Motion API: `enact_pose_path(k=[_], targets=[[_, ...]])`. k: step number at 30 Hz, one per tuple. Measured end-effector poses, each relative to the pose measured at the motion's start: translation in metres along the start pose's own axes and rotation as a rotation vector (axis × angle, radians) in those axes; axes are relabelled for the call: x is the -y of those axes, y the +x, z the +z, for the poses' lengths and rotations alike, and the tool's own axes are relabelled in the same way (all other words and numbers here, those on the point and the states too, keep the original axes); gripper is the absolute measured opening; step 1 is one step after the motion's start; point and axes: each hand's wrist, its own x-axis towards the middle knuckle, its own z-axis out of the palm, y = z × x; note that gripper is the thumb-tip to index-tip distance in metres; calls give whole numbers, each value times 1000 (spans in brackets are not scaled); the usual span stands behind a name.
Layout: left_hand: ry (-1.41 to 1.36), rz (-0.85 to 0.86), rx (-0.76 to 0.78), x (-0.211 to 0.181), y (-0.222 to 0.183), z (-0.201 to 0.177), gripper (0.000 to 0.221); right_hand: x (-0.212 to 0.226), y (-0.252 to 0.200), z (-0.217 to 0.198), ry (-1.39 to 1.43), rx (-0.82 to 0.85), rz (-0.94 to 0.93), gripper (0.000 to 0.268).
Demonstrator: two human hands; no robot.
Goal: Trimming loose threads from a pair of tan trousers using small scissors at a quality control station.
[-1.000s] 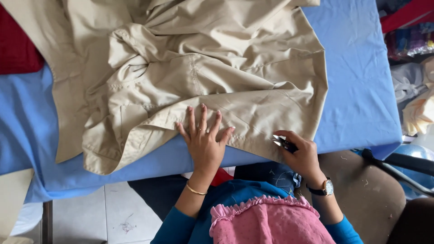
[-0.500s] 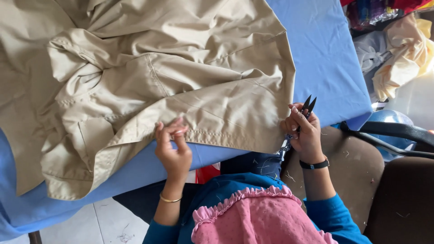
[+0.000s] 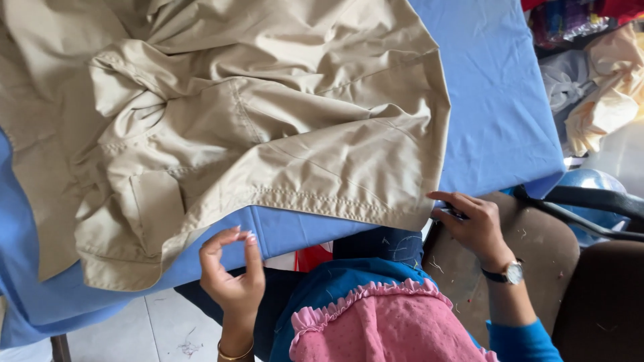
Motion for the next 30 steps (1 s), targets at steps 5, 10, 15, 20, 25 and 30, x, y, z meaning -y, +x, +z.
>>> enact_pose_path(k=[5, 10, 15, 20, 25, 30], targets=[[-5, 304, 241, -25, 16, 38, 23, 9, 21, 9, 299, -128, -4, 49], [-95, 475, 551, -48, 21, 79, 29, 18, 50, 13, 447, -173, -98, 6], [-250, 415, 492, -62, 16, 114, 54, 29, 59, 19, 536, -234, -80, 10], [-176, 381, 455, -47, 2, 159, 60, 44, 62, 23, 541, -237, -56, 11], [-245, 192, 409, -36, 9, 166, 10, 52, 67, 19, 554, -241, -73, 12], [-231, 7, 412, -9, 10, 160, 8, 40, 78, 37, 530, -238, -46, 20]])
